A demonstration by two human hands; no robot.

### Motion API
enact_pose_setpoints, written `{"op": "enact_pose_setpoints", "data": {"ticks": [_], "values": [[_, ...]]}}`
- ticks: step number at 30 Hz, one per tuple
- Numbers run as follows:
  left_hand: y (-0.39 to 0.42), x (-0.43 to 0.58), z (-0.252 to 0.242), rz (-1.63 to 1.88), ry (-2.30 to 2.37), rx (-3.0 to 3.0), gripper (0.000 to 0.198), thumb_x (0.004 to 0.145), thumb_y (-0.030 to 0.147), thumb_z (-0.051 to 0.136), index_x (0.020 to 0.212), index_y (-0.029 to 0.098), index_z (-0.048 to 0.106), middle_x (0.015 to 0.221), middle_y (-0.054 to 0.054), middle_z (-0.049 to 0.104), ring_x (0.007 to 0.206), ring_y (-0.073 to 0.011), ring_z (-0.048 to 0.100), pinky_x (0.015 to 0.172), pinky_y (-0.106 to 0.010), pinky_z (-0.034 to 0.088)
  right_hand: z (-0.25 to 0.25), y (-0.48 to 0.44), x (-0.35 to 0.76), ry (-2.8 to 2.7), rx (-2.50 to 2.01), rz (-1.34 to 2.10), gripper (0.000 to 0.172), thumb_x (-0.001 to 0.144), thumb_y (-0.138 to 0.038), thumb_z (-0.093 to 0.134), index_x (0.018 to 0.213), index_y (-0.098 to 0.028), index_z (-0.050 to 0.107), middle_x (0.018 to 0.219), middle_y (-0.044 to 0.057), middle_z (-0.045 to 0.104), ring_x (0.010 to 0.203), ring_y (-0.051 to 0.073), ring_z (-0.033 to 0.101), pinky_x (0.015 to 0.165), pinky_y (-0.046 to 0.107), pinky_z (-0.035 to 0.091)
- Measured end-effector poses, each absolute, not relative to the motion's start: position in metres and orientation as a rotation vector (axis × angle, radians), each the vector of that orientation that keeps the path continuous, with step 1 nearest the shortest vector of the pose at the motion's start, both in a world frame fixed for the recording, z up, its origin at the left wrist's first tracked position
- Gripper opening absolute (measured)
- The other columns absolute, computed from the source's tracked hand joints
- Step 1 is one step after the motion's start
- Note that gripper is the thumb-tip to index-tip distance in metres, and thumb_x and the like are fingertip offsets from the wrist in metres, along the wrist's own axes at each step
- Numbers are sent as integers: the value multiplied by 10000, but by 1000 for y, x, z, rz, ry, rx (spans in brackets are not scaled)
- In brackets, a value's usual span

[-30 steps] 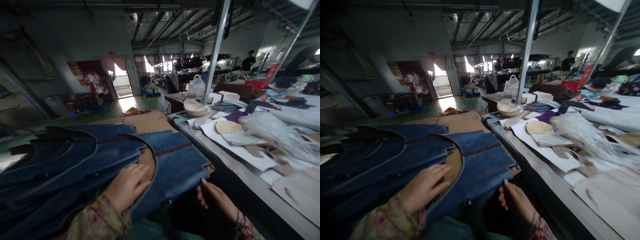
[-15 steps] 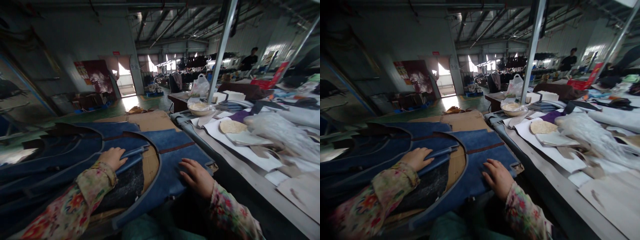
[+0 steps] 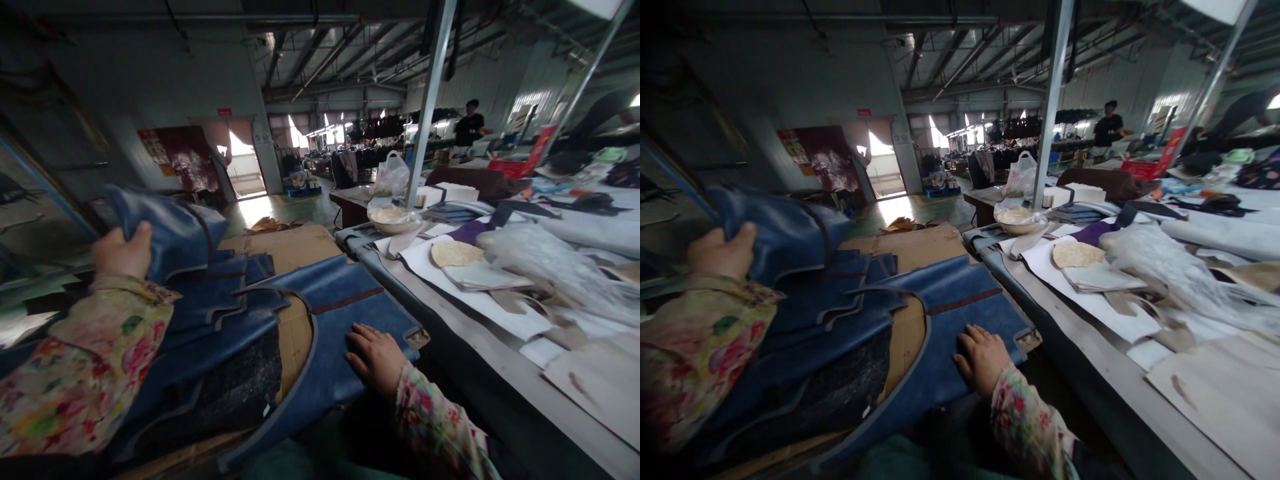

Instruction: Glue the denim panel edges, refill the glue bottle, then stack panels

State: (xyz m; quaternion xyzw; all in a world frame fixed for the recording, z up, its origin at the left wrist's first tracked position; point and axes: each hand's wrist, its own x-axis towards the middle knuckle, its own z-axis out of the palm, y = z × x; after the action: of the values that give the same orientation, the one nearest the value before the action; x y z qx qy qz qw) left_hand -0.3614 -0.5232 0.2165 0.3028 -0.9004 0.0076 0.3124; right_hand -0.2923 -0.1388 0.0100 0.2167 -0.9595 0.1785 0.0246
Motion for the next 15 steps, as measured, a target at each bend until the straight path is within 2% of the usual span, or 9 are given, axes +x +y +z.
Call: {"op": "enact_pose_setpoints", "data": {"ticks": [2,5,9,12,15], "values": [[-491,-363,217,70,-2390,453,500,926,433,263,1117,66,544,1063,-46,599,980,-176,546,817,-257,421,9,-140,-292,-2962,662,556,399,877,-363,451,1218,-179,547,1344,112,454,1229,274,416,963,428,363],[-425,-355,190,186,-2527,-247,387,932,294,303,1186,113,532,1196,-54,562,1074,-190,514,916,-298,391,7,-141,-292,-2960,654,564,390,878,-365,455,1214,-186,544,1345,106,454,1236,270,408,957,430,359],[-335,-316,116,224,-2892,-794,365,887,168,360,1207,209,530,1061,-51,633,946,-177,572,833,-284,457,6,-140,-292,-2940,664,582,372,876,-366,457,1183,-183,561,1300,118,499,1211,266,433,943,419,360],[-296,-286,73,200,-3084,-955,404,872,139,347,1239,205,501,998,-68,639,903,-206,587,738,-313,501,6,-137,-292,-2967,702,520,270,862,-298,454,981,-148,644,1046,130,639,1036,257,554,893,379,384],[-289,-275,60,144,-3087,-952,436,872,110,317,1275,186,465,1054,-78,619,943,-223,565,749,-340,512,6,-134,-290,-2983,783,475,270,877,-241,408,911,-130,652,917,120,660,924,240,594,847,350,406]]}}
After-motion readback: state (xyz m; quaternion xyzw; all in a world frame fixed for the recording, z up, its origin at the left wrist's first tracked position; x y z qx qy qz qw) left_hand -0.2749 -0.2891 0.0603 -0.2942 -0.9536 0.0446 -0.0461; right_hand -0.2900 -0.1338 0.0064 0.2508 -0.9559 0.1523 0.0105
